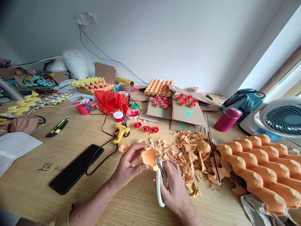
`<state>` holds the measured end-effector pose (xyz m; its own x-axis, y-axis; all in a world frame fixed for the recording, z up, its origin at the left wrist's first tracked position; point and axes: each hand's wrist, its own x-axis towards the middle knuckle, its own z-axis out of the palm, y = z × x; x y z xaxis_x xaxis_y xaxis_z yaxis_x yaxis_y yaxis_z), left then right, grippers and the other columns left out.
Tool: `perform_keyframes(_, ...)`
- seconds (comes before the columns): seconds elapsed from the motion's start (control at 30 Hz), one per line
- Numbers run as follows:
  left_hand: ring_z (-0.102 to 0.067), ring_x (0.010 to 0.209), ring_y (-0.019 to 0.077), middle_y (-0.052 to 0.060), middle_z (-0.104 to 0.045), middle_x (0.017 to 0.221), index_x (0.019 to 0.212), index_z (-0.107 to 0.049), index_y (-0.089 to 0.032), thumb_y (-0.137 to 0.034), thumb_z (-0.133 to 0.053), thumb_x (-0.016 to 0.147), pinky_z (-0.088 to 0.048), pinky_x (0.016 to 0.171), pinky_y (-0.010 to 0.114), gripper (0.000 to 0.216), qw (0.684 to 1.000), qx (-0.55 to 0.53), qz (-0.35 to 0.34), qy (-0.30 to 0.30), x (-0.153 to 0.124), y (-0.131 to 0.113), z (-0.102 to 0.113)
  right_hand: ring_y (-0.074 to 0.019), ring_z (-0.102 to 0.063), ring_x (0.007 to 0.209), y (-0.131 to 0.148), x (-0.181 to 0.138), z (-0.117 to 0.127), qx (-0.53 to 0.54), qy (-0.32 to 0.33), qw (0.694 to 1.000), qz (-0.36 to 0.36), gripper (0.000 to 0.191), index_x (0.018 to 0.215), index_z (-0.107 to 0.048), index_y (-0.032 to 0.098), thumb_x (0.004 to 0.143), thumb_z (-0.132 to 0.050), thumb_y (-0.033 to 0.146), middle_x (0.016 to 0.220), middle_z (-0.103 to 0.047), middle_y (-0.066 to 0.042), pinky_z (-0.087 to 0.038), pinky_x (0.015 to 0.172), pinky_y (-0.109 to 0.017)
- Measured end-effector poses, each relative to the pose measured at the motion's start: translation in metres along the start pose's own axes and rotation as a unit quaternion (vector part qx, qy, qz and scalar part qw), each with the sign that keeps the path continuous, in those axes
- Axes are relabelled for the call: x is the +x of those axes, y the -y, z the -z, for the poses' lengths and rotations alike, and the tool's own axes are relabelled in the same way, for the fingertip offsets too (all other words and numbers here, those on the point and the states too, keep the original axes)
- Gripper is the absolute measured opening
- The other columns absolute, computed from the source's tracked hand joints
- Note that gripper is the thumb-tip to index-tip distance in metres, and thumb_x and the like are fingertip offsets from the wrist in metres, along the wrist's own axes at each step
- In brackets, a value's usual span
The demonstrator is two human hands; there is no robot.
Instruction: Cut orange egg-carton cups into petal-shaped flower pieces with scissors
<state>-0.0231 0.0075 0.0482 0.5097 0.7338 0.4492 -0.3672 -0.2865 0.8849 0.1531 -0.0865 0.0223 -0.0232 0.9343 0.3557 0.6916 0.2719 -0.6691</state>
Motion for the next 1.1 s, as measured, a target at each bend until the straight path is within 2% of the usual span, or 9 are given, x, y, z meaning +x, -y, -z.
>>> perform_keyframes(0.23,-0.062,0.1,0.0174,0.006,-0.062,0.113,0.117,-0.061,-0.022,-0.028,-0.083,0.075,-0.053,0.087,0.027,0.048,0.997,-0.061,0.032,-0.029,-0.0003,0.0027,-0.0004,-0.0186,-0.044,0.073,-0.0001,-0.0027,-0.0014,-0.012,-0.019,1.0,-0.001,0.025,0.076,-0.04,0.023,0.097,-0.047,0.034,0.074,-0.049,0.0,-0.039,0.067,-0.032)
perform_keyframes(0.43,-0.06,0.102,0.0166,0.006,-0.061,0.115,0.12,-0.061,-0.024,-0.027,-0.081,0.077,-0.053,0.086,0.025,0.048,0.996,-0.08,0.019,-0.04,0.0006,0.0029,-0.0007,-0.0175,-0.044,0.069,-0.0019,-0.005,-0.0029,-0.013,-0.021,1.0,-0.002,0.026,0.074,-0.041,0.023,0.097,-0.049,0.033,0.071,-0.049,0.001,-0.039,0.065,-0.031)
perform_keyframes(0.6,-0.062,0.094,0.0131,0.004,-0.062,0.113,0.119,-0.061,-0.025,-0.024,-0.08,0.078,-0.053,0.087,0.024,0.045,0.999,-0.05,0.012,-0.014,-0.0005,0.003,0.0015,-0.0192,-0.048,0.073,0.002,-0.0027,-0.0021,-0.026,-0.03,0.999,-0.008,0.02,0.079,-0.044,0.023,0.095,-0.05,0.033,0.076,-0.054,-0.001,-0.042,0.066,-0.032)
perform_keyframes(0.8,-0.063,0.094,0.0155,0.007,-0.066,0.109,0.118,-0.062,-0.021,-0.027,-0.083,0.075,-0.054,0.085,0.025,0.048,1.0,-0.008,0.009,0.02,-0.0005,-0.0029,0.0022,-0.0212,-0.052,0.078,0.0043,-0.0019,-0.0009,-0.023,-0.023,0.999,0.001,0.015,0.086,-0.047,0.023,0.096,-0.046,0.034,0.085,-0.059,-0.003,-0.045,0.072,-0.036)
perform_keyframes(1.1,-0.062,0.095,0.0166,0.009,-0.063,0.117,0.12,-0.062,-0.021,-0.032,-0.081,0.077,-0.054,0.087,0.028,0.048,0.998,-0.044,0.037,-0.001,-0.0011,0.0035,0.0016,-0.0191,-0.046,0.072,0.0001,-0.0062,-0.0026,-0.02,-0.024,0.999,-0.014,0.019,0.08,-0.045,0.023,0.096,-0.047,0.034,0.074,-0.054,0.0,-0.04,0.066,-0.032)
